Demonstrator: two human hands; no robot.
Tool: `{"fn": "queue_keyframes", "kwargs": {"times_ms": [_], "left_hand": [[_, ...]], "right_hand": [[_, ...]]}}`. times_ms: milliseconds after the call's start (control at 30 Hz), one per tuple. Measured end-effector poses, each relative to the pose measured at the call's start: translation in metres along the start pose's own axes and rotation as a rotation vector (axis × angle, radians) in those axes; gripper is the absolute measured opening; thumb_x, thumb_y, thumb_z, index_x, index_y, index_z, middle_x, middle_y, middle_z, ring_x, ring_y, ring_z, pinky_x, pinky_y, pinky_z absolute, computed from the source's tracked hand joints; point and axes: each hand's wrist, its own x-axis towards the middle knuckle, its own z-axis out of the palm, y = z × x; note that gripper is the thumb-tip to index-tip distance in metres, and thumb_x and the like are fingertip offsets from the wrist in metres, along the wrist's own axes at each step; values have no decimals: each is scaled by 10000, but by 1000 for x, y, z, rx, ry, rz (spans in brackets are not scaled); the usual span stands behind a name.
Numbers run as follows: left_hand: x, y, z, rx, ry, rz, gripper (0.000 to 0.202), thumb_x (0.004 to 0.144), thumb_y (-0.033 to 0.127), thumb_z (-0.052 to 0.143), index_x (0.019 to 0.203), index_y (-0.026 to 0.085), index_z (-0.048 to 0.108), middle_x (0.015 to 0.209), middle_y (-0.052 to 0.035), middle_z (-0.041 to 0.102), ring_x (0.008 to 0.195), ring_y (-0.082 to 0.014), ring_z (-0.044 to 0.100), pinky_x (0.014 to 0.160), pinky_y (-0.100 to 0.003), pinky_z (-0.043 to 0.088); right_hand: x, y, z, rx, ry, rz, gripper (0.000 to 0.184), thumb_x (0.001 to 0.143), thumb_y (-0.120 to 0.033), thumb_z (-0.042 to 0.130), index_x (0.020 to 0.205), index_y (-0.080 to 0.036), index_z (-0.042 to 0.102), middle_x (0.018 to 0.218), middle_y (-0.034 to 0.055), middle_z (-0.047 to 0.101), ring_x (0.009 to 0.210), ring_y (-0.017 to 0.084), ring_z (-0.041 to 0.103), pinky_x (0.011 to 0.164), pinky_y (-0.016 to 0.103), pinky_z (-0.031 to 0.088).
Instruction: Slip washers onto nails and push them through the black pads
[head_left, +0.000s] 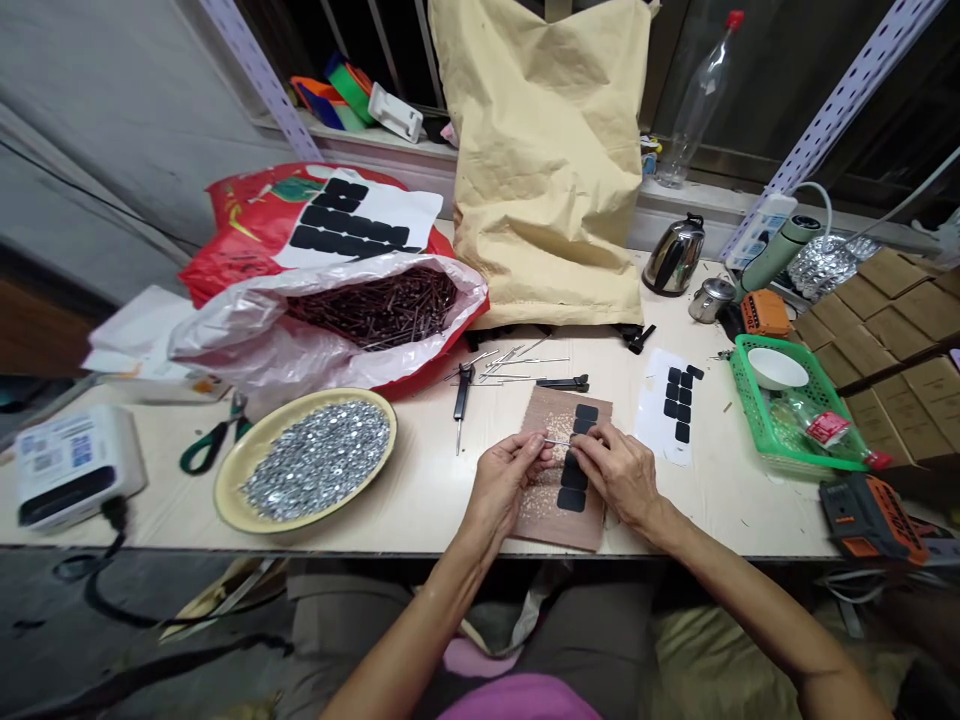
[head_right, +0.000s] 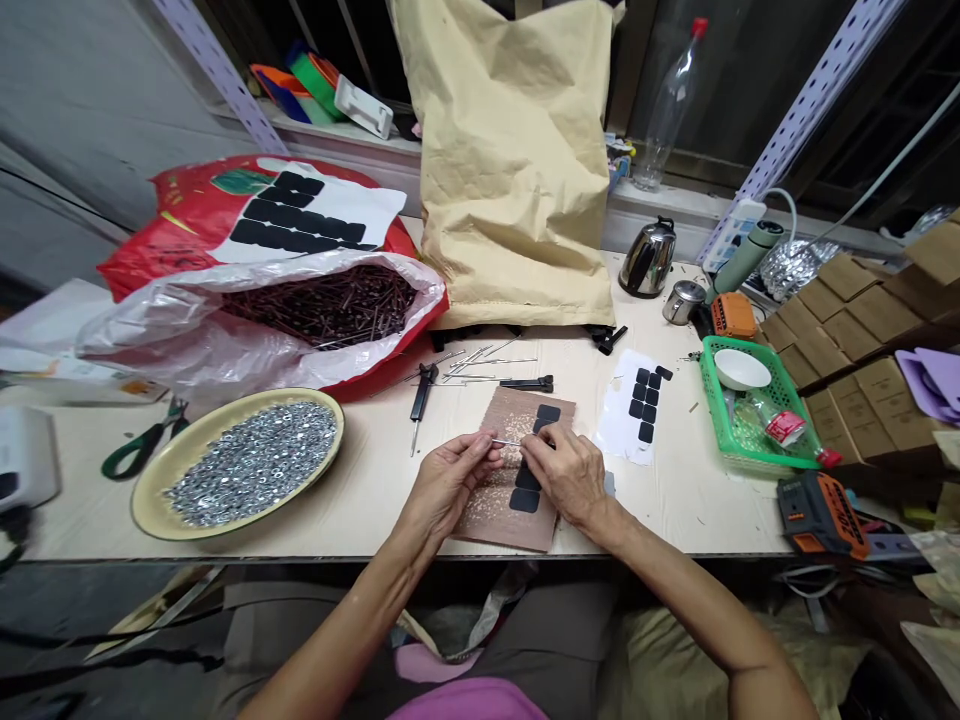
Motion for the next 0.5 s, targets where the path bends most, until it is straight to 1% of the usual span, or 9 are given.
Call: {"fn": "queue_keyframes", "kwargs": {"times_ms": [100, 167, 233, 300, 333, 367, 400, 433, 500], "left_hand": [[-1, -5, 1, 96, -1, 49, 419, 461, 389, 874, 726, 115, 700, 623, 0, 664, 510, -70, 557, 537, -201, 484], [-1, -7, 1, 155, 3, 120, 429, 487, 438, 849, 734, 121, 699, 616, 6, 656, 503, -69, 542, 522, -200, 462], [-1, -7, 0, 216, 0, 179, 430, 517, 470, 823, 747, 130, 696, 607, 15, 646, 496, -73, 535, 525, -211, 456], [0, -7, -1, 272, -15, 198, 427, 533, 489, 805, 743, 135, 688, 594, 21, 633, 493, -80, 534, 529, -222, 457], [0, -6, -2, 294, -19, 193, 430, 532, 497, 800, 734, 137, 682, 585, 23, 625, 496, -86, 535, 528, -226, 456], [1, -5, -3, 311, -19, 186, 435, 529, 506, 796, 725, 137, 675, 578, 23, 617, 501, -91, 537, 524, -229, 455], [1, -5, -3, 325, -13, 185, 440, 527, 514, 793, 719, 138, 668, 571, 24, 609, 506, -97, 538, 519, -231, 453], [2, -4, -4, 333, 0, 193, 445, 529, 519, 789, 721, 139, 662, 568, 26, 601, 510, -100, 537, 515, -233, 450], [3, -3, -4, 332, 41, 231, 445, 539, 520, 783, 734, 142, 653, 577, 29, 594, 518, -100, 532, 516, -233, 447]], "right_hand": [[2, -4, 0, 58, -34, 11, 286, 980, -260, 404, 888, -201, 669, 835, 41, 650, 653, 107, 551, 574, 239, 344], [5, -6, 0, 216, -129, 107, 270, 970, -280, 408, 887, -198, 651, 844, 39, 649, 650, 107, 550, 553, 231, 342], [11, -7, 0, 500, -292, 268, 286, 965, -324, 394, 837, -191, 613, 806, 24, 637, 604, 98, 541, 509, 213, 340], [17, -6, 1, 833, -523, 428, 334, 971, -370, 342, 797, -186, 559, 739, 0, 617, 499, 81, 496, 458, 203, 338], [20, -5, 1, 951, -630, 485, 352, 975, -389, 318, 791, -185, 538, 702, -12, 603, 447, 73, 463, 436, 203, 336], [22, -5, 0, 1001, -700, 517, 351, 974, -409, 317, 807, -186, 530, 673, -24, 591, 418, 71, 440, 425, 204, 331], [22, -5, 0, 974, -719, 521, 326, 966, -428, 348, 849, -188, 534, 656, -33, 583, 421, 76, 445, 428, 206, 328], [21, -5, -1, 880, -687, 501, 287, 950, -440, 404, 908, -192, 543, 655, -37, 582, 455, 88, 475, 445, 206, 328], [18, -7, -2, 586, -532, 405, 232, 919, -416, 508, 1026, -215, 552, 702, -28, 606, 569, 117, 546, 494, 210, 320]]}}
